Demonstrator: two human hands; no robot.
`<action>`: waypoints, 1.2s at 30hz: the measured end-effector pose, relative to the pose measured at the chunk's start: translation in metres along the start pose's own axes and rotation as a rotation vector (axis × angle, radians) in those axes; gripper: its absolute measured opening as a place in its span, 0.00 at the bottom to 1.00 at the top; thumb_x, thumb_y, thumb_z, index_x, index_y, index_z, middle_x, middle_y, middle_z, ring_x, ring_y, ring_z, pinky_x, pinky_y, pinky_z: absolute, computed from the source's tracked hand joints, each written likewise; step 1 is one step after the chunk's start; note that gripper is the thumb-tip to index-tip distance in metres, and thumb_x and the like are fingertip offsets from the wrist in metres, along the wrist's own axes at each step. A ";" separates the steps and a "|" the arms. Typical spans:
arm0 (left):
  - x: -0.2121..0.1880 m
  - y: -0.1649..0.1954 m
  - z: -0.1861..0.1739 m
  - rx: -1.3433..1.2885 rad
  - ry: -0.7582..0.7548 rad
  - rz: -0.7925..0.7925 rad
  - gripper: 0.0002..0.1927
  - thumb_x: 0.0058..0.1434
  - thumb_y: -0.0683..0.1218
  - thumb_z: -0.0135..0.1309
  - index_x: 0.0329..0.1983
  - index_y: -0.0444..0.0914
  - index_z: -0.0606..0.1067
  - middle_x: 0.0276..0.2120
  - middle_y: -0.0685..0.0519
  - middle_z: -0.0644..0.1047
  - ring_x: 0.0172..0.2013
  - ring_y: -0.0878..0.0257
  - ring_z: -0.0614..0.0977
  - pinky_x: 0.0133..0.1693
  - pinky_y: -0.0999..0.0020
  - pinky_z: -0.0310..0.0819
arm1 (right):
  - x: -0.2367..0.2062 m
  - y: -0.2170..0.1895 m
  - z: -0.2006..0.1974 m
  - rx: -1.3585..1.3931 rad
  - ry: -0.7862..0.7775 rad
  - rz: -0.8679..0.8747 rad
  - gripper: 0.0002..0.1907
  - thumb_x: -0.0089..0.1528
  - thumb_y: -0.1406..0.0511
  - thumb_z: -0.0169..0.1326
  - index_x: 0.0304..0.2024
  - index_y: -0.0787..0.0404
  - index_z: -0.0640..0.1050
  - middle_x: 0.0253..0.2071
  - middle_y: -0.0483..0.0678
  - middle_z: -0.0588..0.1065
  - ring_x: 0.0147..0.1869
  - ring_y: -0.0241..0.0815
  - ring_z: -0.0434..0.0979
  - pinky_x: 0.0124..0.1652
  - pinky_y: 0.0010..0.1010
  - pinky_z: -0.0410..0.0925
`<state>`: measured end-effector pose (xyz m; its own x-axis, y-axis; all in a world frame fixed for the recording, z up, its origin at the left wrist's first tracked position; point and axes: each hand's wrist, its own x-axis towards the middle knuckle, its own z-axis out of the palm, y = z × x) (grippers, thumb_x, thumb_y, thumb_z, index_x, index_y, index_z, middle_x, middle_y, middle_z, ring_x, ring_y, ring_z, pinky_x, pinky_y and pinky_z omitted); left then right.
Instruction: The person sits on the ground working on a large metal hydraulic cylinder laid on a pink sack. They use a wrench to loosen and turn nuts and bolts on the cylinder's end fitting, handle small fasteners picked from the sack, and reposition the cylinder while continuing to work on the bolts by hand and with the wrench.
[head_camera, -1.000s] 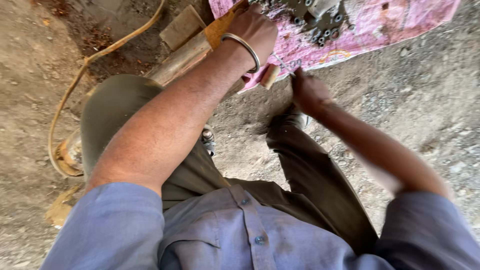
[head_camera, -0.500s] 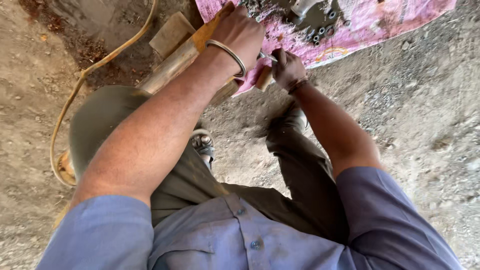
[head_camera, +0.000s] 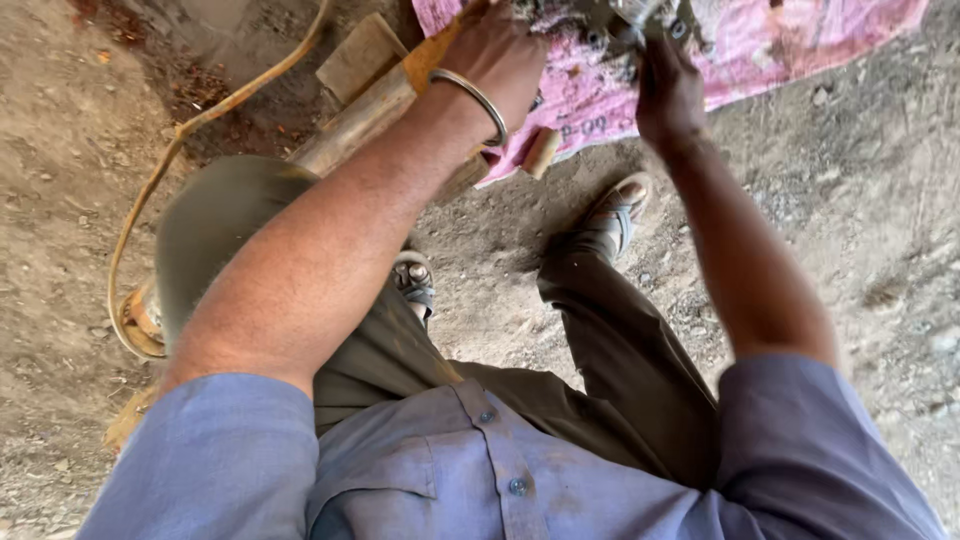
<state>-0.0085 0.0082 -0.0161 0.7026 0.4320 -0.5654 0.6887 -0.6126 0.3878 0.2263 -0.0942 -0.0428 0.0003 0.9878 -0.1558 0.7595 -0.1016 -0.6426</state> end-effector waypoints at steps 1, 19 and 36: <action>-0.001 -0.001 -0.001 0.022 0.008 -0.013 0.09 0.54 0.37 0.59 0.40 0.33 0.79 0.34 0.43 0.79 0.42 0.53 0.77 0.58 0.53 0.71 | -0.010 -0.008 -0.012 -0.153 -0.161 0.070 0.11 0.78 0.70 0.42 0.53 0.65 0.77 0.37 0.54 0.79 0.26 0.35 0.70 0.21 0.23 0.66; 0.000 0.000 0.005 -0.122 0.058 0.047 0.07 0.55 0.35 0.59 0.37 0.31 0.80 0.33 0.40 0.80 0.35 0.52 0.83 0.42 0.55 0.81 | 0.005 -0.209 -0.091 -0.590 -0.651 0.223 0.17 0.64 0.72 0.49 0.55 0.59 0.78 0.18 0.50 0.74 0.14 0.38 0.67 0.10 0.29 0.59; 0.002 0.007 0.002 -0.186 0.071 -0.019 0.09 0.60 0.40 0.59 0.41 0.29 0.79 0.32 0.39 0.80 0.27 0.56 0.83 0.28 0.63 0.82 | 0.028 -0.227 -0.096 -0.589 -0.750 0.249 0.13 0.61 0.75 0.51 0.45 0.65 0.82 0.26 0.59 0.78 0.20 0.44 0.76 0.17 0.32 0.70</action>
<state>-0.0023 0.0035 -0.0160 0.6953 0.4919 -0.5240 0.7187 -0.4738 0.5089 0.1159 -0.0325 0.1707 -0.0538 0.5947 -0.8022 0.9964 -0.0206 -0.0821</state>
